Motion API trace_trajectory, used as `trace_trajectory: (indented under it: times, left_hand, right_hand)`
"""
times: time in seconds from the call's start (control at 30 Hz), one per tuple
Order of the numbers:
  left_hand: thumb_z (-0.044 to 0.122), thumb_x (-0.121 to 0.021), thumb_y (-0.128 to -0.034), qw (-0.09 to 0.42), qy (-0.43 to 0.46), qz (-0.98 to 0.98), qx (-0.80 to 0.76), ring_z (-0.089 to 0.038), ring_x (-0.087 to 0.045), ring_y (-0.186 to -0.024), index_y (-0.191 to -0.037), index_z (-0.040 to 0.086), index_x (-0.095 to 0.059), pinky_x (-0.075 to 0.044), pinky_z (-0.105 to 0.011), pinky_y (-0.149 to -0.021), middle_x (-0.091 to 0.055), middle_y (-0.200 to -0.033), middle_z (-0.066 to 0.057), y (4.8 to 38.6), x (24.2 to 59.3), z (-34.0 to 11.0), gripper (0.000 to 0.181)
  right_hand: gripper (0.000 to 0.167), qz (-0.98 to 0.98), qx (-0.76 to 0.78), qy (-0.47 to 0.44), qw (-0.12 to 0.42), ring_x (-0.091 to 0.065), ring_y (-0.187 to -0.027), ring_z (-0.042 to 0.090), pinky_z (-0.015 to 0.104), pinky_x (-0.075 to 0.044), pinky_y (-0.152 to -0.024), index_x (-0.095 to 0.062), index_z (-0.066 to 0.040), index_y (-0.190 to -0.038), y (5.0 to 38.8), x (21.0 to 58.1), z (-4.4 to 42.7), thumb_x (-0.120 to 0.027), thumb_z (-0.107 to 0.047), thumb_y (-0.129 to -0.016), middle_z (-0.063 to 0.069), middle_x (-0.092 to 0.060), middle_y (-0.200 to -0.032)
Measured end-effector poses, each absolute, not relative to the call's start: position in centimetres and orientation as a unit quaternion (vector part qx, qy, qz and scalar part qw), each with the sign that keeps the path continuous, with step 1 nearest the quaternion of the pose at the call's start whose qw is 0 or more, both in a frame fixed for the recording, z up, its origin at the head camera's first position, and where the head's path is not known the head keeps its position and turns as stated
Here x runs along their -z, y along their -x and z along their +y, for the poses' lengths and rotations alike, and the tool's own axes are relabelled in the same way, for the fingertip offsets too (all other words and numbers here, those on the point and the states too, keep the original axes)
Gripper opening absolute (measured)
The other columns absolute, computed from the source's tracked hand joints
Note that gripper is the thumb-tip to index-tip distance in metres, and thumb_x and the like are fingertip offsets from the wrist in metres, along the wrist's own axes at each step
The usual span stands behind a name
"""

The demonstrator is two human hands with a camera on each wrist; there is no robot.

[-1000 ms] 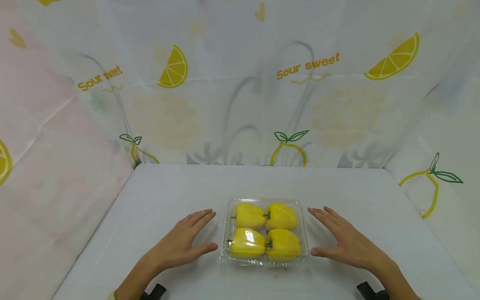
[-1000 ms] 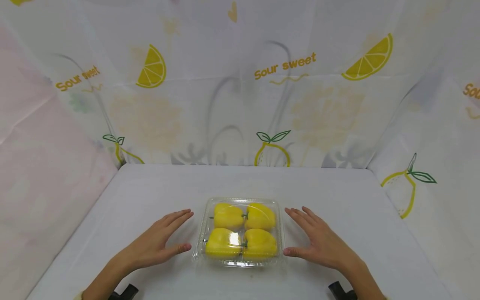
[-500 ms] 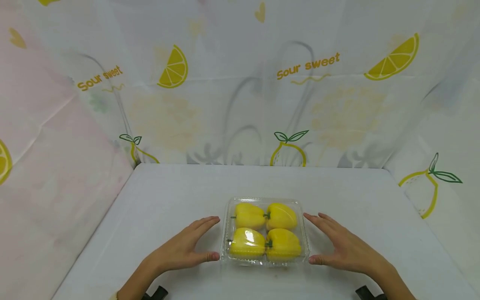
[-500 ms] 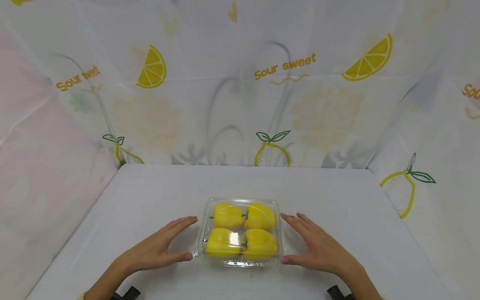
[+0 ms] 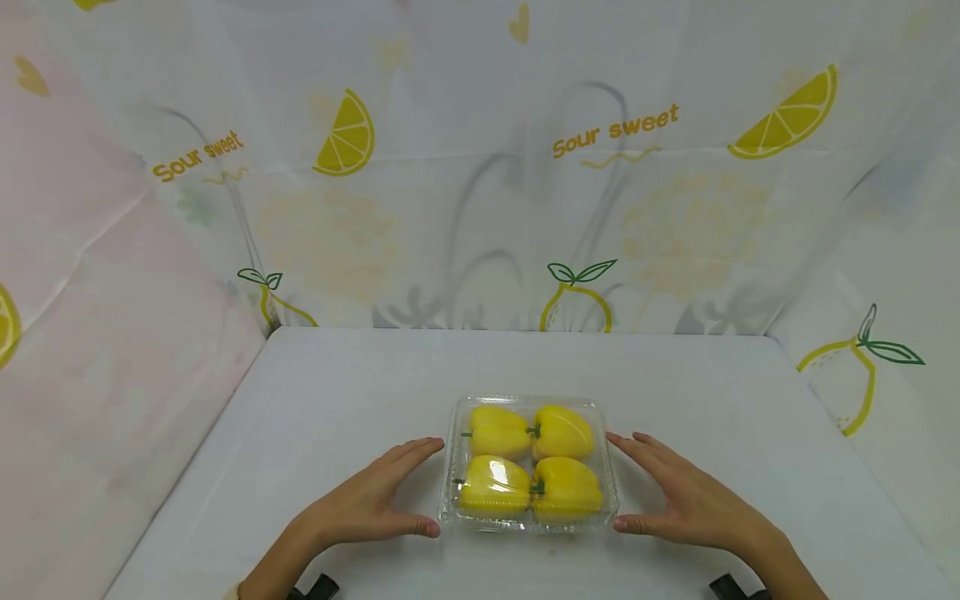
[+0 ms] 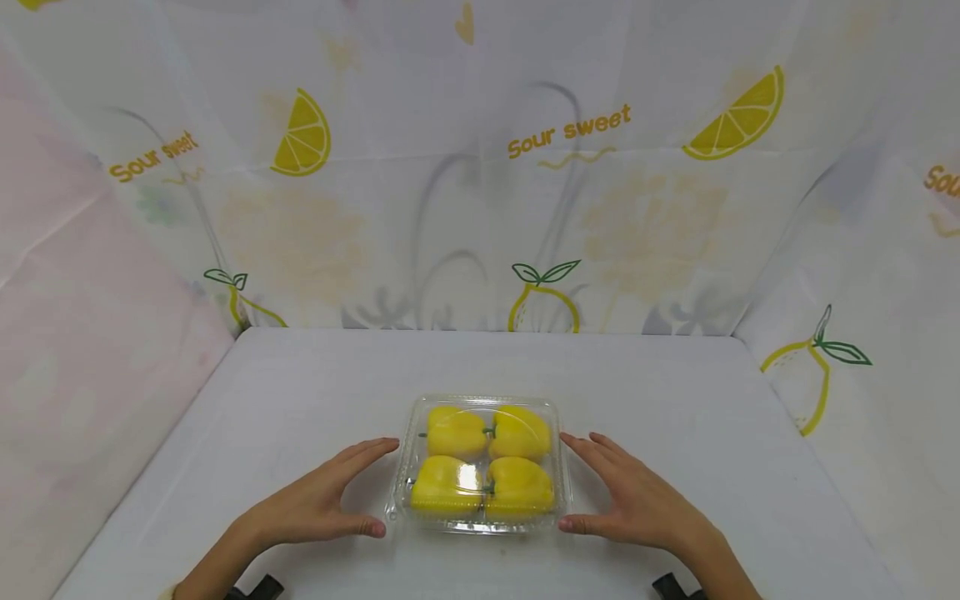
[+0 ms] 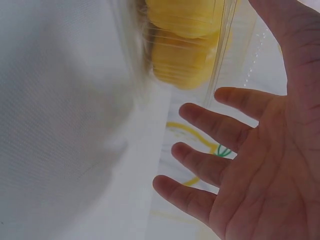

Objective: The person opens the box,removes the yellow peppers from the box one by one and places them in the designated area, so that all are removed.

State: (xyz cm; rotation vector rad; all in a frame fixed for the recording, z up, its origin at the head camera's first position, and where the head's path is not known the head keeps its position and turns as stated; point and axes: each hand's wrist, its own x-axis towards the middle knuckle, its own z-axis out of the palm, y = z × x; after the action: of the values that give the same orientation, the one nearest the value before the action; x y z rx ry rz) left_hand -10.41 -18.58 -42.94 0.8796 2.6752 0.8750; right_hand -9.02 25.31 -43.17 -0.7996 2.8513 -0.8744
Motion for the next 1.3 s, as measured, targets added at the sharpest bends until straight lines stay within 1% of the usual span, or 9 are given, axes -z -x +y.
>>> trace_trajectory:
  times: [0.37, 0.47, 0.53, 0.63, 0.7, 0.83, 0.97, 1.07, 1.3]
  left_hand:
    - [0.056, -0.084, -0.0684, 0.113, -0.288, 0.901, -0.304, -0.024, -0.035, -0.14, -0.153, 0.017, -0.034, -0.034, -0.05, -0.108, -0.038, -0.152, 0.0, 10.5, 43.3, -18.4, 0.105]
    - [0.054, -0.085, -0.067, 0.121, -0.288, 0.896, -0.315, -0.024, -0.035, -0.14, -0.152, 0.017, -0.034, -0.034, -0.049, -0.109, -0.038, -0.152, 0.0, 10.7, 43.4, -18.2, 0.106]
    - [0.052, -0.086, -0.0669, 0.126, -0.289, 0.891, -0.326, -0.022, -0.036, -0.14, -0.152, 0.017, -0.034, -0.034, -0.048, -0.109, -0.039, -0.151, 0.001, 10.8, 43.5, -18.1, 0.106]
    - [0.049, -0.087, -0.0685, 0.129, -0.292, 0.884, -0.343, -0.022, -0.04, -0.137, -0.151, 0.016, -0.035, -0.036, -0.048, -0.107, -0.04, -0.15, 0.0, 10.9, 43.7, -18.1, 0.103]
    - [0.048, -0.086, -0.0697, 0.13, -0.291, 0.879, -0.354, -0.023, -0.044, -0.134, -0.15, 0.015, -0.035, -0.038, -0.049, -0.106, -0.041, -0.15, 0.0, 10.9, 43.7, -18.0, 0.101]
    - [0.045, -0.086, -0.0714, 0.138, -0.286, 0.868, -0.381, -0.025, -0.047, -0.13, -0.15, 0.012, -0.035, -0.04, -0.052, -0.103, -0.042, -0.149, 0.0, 11.0, 43.8, -18.0, 0.099]
    - [0.04, -0.087, -0.0724, 0.15, -0.285, 0.854, -0.409, -0.024, -0.049, -0.129, -0.15, 0.012, -0.034, -0.043, -0.051, -0.1, -0.042, -0.148, 0.001, 11.2, 44.0, -17.9, 0.099]
    - [0.035, -0.088, -0.0727, 0.161, -0.282, 0.84, -0.434, -0.023, -0.051, -0.126, -0.151, 0.012, -0.033, -0.045, -0.047, -0.099, -0.042, -0.147, 0.002, 11.3, 44.0, -17.9, 0.098]
    - [0.019, -0.087, -0.0766, 0.202, -0.272, 0.793, -0.507, -0.024, -0.059, -0.112, -0.151, 0.011, -0.029, -0.051, -0.039, -0.091, -0.05, -0.133, -0.009, 11.4, 43.9, -17.9, 0.094]
  right_hand:
    - [0.09, 0.922, 0.292, 0.253, 0.041, -0.038, -0.135, 0.044, 0.067, -0.041, -0.093, -0.035, -0.028, -0.153, 8.9, 43.3, 25.3, -0.072, -0.062, -0.079, 0.011, -0.041, -0.151]
    - [0.089, 0.92, 0.294, 0.254, 0.044, -0.039, -0.135, 0.041, 0.065, -0.04, -0.095, -0.035, -0.027, -0.153, 8.8, 43.3, 25.2, -0.072, -0.062, -0.08, 0.006, -0.04, -0.152]
    - [0.089, 0.92, 0.293, 0.257, 0.042, -0.04, -0.136, 0.036, 0.061, -0.041, -0.097, -0.036, -0.025, -0.153, 8.8, 43.3, 25.1, -0.071, -0.062, -0.08, 0.001, -0.04, -0.152]
    - [0.089, 0.92, 0.288, 0.263, 0.035, -0.043, -0.135, 0.027, 0.055, -0.042, -0.099, -0.037, -0.023, -0.152, 8.7, 43.5, 25.0, -0.071, -0.062, -0.08, -0.006, -0.04, -0.152]
    - [0.089, 0.919, 0.288, 0.267, 0.031, -0.044, -0.135, 0.023, 0.053, -0.043, -0.099, -0.037, -0.022, -0.152, 8.7, 43.5, 25.0, -0.072, -0.061, -0.08, -0.008, -0.04, -0.152]
    - [0.089, 0.917, 0.293, 0.267, 0.04, -0.044, -0.135, 0.023, 0.052, -0.043, -0.099, -0.036, -0.022, -0.153, 8.7, 43.6, 25.0, -0.071, -0.06, -0.081, -0.007, -0.04, -0.152]
    - [0.088, 0.912, 0.305, 0.266, 0.058, -0.043, -0.135, 0.024, 0.051, -0.043, -0.099, -0.034, -0.021, -0.154, 8.7, 43.6, 25.1, -0.071, -0.058, -0.082, -0.005, -0.038, -0.153]
    - [0.088, 0.908, 0.317, 0.266, 0.067, -0.044, -0.134, 0.025, 0.05, -0.043, -0.1, -0.033, -0.021, -0.154, 8.7, 43.6, 25.1, -0.072, -0.055, -0.083, -0.004, -0.038, -0.154]
    - [0.089, 0.901, 0.336, 0.265, 0.072, -0.053, -0.124, 0.018, 0.051, -0.045, -0.098, -0.031, -0.021, -0.155, 8.7, 43.8, 25.0, -0.073, -0.052, -0.084, -0.004, -0.038, -0.154]
